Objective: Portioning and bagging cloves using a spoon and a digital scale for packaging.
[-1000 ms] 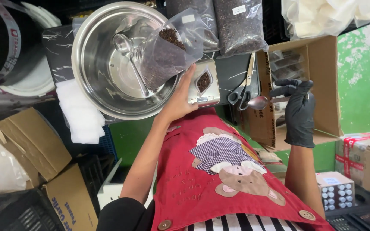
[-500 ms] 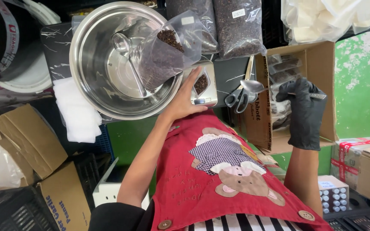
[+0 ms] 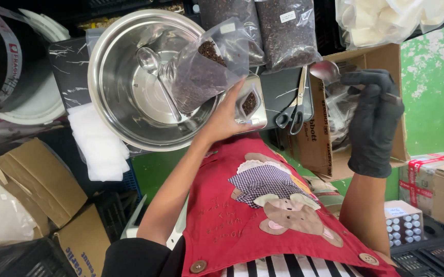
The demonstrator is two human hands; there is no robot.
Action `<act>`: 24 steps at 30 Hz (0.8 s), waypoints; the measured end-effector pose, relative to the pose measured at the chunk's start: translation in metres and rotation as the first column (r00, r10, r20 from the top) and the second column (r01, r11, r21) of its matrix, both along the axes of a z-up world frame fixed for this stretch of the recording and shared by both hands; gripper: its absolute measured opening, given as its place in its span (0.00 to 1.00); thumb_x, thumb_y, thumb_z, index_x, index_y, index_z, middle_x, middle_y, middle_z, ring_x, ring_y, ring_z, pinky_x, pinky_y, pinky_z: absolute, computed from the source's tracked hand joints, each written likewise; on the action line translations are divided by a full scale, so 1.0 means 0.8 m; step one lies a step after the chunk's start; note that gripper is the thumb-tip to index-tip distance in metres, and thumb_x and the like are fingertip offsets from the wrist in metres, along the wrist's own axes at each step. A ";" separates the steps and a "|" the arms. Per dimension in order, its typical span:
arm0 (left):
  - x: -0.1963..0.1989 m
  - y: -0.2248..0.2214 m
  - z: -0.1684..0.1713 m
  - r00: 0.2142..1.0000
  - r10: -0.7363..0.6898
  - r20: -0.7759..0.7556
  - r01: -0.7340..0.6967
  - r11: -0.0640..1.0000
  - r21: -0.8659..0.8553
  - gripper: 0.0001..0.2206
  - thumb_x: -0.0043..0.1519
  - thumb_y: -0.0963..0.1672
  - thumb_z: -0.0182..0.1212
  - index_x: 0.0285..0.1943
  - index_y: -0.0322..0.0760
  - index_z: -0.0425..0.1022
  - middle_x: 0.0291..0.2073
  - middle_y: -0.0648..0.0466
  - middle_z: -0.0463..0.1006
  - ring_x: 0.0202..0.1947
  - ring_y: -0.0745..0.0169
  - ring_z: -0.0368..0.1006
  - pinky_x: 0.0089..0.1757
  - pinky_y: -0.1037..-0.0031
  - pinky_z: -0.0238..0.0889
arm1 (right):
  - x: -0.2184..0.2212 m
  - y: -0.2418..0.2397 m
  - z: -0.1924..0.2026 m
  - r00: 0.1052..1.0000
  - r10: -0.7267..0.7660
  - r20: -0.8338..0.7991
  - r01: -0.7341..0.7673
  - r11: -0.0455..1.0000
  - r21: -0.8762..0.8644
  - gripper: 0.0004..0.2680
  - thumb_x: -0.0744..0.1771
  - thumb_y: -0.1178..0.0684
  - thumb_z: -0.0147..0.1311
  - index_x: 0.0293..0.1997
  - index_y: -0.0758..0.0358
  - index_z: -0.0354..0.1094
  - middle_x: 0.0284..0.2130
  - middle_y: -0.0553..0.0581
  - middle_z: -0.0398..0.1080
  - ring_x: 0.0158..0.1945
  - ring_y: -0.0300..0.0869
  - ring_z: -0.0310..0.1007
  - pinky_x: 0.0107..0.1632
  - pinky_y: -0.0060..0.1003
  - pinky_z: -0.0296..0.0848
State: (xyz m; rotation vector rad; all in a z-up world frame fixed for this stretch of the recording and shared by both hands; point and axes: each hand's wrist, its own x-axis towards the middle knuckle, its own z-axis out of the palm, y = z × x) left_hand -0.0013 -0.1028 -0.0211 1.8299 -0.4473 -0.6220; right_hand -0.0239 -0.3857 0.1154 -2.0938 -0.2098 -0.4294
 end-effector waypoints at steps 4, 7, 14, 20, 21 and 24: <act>-0.034 -0.020 -0.039 0.944 0.324 0.058 -0.315 0.941 -0.126 0.56 0.53 0.47 0.82 0.84 0.43 0.38 0.83 0.44 0.45 0.82 0.46 0.43 0.74 0.55 0.39 | 0.004 0.012 -0.009 0.999 0.027 -0.033 -0.033 0.981 -0.193 0.13 0.79 0.59 0.38 0.54 0.77 0.72 0.52 0.71 0.66 0.58 0.59 0.71 0.57 0.49 0.75; -0.039 -0.025 -0.063 0.937 0.347 0.046 -0.335 0.927 -0.170 0.55 0.55 0.46 0.81 0.85 0.45 0.37 0.83 0.44 0.46 0.82 0.45 0.45 0.73 0.55 0.41 | 0.000 0.019 -0.016 0.999 0.011 -0.050 -0.023 0.968 -0.249 0.13 0.79 0.58 0.41 0.54 0.76 0.75 0.51 0.71 0.68 0.57 0.60 0.72 0.58 0.51 0.73; -0.030 -0.014 -0.059 0.939 0.319 0.128 -0.301 0.943 -0.141 0.48 0.61 0.44 0.76 0.84 0.41 0.41 0.82 0.45 0.49 0.82 0.44 0.47 0.75 0.55 0.42 | -0.008 0.007 -0.026 0.997 -0.071 -0.043 0.044 0.894 -0.445 0.14 0.80 0.55 0.40 0.52 0.69 0.77 0.48 0.67 0.73 0.54 0.61 0.72 0.55 0.55 0.69; -0.032 -0.010 -0.062 0.945 0.302 0.125 -0.288 0.950 -0.119 0.35 0.68 0.37 0.59 0.83 0.42 0.46 0.80 0.45 0.55 0.80 0.44 0.52 0.72 0.57 0.50 | -0.012 0.005 -0.029 0.998 -0.048 -0.050 0.022 0.908 -0.419 0.15 0.80 0.56 0.39 0.52 0.73 0.77 0.49 0.70 0.73 0.54 0.62 0.72 0.56 0.55 0.69; -0.032 -0.011 -0.067 0.945 0.303 0.123 -0.289 0.950 -0.120 0.35 0.68 0.37 0.59 0.83 0.42 0.46 0.80 0.45 0.55 0.80 0.44 0.52 0.72 0.57 0.50 | -0.012 0.006 -0.028 0.997 -0.048 -0.052 0.021 0.907 -0.420 0.15 0.80 0.56 0.39 0.52 0.73 0.77 0.49 0.70 0.73 0.54 0.62 0.72 0.56 0.55 0.69; -0.035 -0.016 -0.079 0.936 0.308 0.169 -0.285 0.947 -0.145 0.36 0.67 0.35 0.56 0.84 0.42 0.45 0.81 0.46 0.52 0.82 0.45 0.48 0.74 0.57 0.46 | -0.013 0.006 -0.027 0.988 -0.077 -0.131 0.012 0.898 -0.439 0.15 0.80 0.53 0.39 0.55 0.68 0.78 0.49 0.69 0.70 0.53 0.62 0.72 0.52 0.54 0.69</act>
